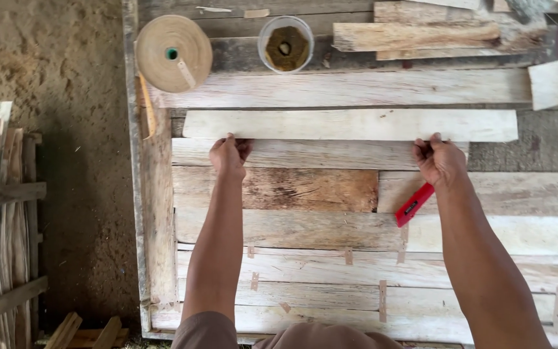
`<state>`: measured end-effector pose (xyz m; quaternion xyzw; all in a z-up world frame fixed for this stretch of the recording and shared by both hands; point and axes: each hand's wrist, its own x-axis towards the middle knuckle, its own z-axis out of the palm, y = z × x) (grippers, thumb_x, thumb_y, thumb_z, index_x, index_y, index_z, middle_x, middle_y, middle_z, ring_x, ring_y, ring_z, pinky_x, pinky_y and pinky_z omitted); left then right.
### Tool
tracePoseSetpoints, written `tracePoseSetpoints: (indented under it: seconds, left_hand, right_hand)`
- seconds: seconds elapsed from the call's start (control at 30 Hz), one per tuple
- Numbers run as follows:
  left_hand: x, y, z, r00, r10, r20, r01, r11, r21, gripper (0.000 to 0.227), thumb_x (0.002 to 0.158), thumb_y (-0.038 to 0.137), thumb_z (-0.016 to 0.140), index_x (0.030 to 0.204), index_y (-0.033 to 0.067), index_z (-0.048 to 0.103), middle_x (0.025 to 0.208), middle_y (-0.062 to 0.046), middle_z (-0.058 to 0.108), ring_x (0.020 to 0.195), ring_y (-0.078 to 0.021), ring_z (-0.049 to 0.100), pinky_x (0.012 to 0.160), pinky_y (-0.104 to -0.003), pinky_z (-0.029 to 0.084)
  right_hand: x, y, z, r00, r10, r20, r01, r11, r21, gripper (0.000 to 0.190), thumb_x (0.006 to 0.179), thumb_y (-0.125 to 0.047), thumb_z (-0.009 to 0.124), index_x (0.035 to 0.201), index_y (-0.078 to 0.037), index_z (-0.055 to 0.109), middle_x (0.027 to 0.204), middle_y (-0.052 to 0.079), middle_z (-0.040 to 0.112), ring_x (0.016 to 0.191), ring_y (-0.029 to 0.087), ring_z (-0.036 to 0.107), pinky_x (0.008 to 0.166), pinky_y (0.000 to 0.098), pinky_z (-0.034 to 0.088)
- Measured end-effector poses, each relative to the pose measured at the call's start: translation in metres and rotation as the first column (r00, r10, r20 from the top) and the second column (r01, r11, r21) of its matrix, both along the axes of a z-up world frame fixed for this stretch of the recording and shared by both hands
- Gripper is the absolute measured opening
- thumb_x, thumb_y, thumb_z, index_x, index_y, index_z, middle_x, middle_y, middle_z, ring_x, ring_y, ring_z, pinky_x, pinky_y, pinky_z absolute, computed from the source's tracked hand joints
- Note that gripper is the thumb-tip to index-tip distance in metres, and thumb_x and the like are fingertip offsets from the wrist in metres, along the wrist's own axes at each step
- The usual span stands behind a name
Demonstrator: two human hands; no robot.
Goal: The person uses a red utility knife to trim the edges of several light-colored wooden planks on a workbench. They repeatedly position each plank, score or shave its edges, and place trimmed pieces aside. A spool of twine and a small container are visible nearby.
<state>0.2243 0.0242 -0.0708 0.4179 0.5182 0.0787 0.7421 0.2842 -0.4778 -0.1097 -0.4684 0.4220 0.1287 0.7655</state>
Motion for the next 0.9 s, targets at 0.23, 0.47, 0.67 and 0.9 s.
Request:
tracePoseSetpoints:
  seconds: [0.23,0.47,0.67,0.9]
  left_hand:
    - [-0.004,0.007,0.008,0.998,-0.066,0.011,0.065,0.997,0.051,0.020,0.107,0.021,0.048,0.106,0.0021,0.052,0.085,-0.017,0.070,0.068,-0.0259,0.077,0.065,-0.038,0.070]
    - [-0.002,0.025,0.002,0.997,-0.071,0.005,0.071,0.996,0.050,0.022,0.108,0.025,0.044,0.108,0.0036,0.051,0.087,-0.018,0.073,0.071,-0.0267,0.079,0.066,-0.035,0.070]
    - [0.000,0.033,-0.001,0.996,-0.084,-0.006,0.084,0.995,0.052,0.024,0.109,0.027,0.041,0.109,0.0048,0.052,0.090,-0.018,0.073,0.075,-0.0270,0.079,0.067,-0.033,0.070]
    - [0.002,0.042,-0.015,0.988,-0.144,-0.058,0.149,0.986,0.073,0.025,0.109,0.029,0.042,0.114,0.0066,0.051,0.090,-0.015,0.072,0.070,-0.0247,0.078,0.064,-0.032,0.068]
  right_hand:
    - [0.000,0.005,-0.002,0.998,0.058,0.031,-0.056,0.997,-0.056,0.028,0.110,-0.027,0.054,0.131,-0.022,0.036,0.088,0.003,0.061,0.081,0.014,0.072,0.074,0.0313,0.073]
    - [0.009,0.013,-0.024,0.997,0.079,0.019,-0.078,0.995,-0.058,0.019,0.109,-0.030,0.056,0.117,-0.023,0.039,0.081,0.005,0.063,0.076,0.017,0.070,0.070,0.0308,0.070]
    - [0.009,0.023,-0.012,0.988,0.155,-0.016,-0.156,0.980,-0.122,0.015,0.109,-0.033,0.056,0.109,-0.022,0.047,0.074,0.004,0.063,0.069,0.015,0.066,0.063,0.0281,0.066]
    - [0.004,0.040,0.012,0.971,0.231,-0.054,-0.237,0.948,-0.210,0.019,0.108,-0.033,0.057,0.106,-0.014,0.056,0.077,0.002,0.066,0.064,0.012,0.064,0.055,0.0268,0.063]
